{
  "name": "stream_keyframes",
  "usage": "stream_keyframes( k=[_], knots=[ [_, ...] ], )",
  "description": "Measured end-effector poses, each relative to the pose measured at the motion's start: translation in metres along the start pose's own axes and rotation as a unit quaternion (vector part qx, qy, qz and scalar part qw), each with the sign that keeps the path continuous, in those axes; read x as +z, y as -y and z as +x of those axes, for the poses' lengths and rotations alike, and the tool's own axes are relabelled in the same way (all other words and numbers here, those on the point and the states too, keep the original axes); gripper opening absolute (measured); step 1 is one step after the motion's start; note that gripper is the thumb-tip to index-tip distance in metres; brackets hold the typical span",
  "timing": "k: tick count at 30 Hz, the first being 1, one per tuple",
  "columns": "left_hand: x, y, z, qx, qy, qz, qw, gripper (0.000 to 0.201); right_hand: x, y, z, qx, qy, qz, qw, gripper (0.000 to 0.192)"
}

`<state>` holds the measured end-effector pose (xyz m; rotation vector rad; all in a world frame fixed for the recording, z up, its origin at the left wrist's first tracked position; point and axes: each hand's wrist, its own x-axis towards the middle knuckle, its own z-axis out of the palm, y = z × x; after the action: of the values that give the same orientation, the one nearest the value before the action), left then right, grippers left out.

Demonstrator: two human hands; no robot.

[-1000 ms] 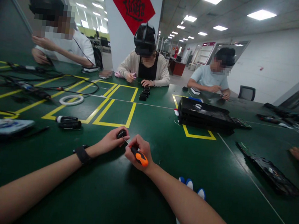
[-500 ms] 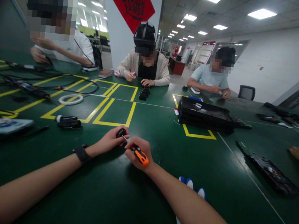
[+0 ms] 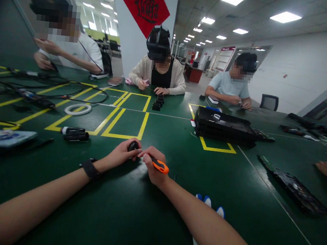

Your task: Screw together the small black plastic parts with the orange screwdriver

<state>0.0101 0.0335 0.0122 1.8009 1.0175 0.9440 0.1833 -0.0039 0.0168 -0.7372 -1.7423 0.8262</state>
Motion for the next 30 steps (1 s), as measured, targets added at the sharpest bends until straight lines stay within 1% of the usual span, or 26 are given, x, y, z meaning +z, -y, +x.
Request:
stream_keyframes(
  k=[5, 11, 18, 30],
  knots=[
    [-0.0005, -0.0013, -0.0005, 0.004, 0.005, -0.005, 1.0, 0.022, -0.0007, -0.0019, -0.0021, -0.015, 0.012, -0.016, 1.0, 0.021],
    [-0.0009, -0.0042, -0.0012, 0.004, 0.005, -0.008, 1.0, 0.022, -0.0008, -0.0057, -0.0027, -0.011, 0.008, -0.032, 0.999, 0.016],
    [-0.0013, -0.0059, -0.0011, 0.003, 0.009, -0.011, 1.0, 0.022, -0.0003, -0.0056, -0.0022, -0.025, 0.008, -0.041, 0.999, 0.016],
    [-0.0004, -0.0059, -0.0012, 0.007, 0.007, -0.005, 1.0, 0.022, -0.0016, -0.0043, -0.0019, -0.023, 0.016, -0.046, 0.999, 0.015]
  ],
)
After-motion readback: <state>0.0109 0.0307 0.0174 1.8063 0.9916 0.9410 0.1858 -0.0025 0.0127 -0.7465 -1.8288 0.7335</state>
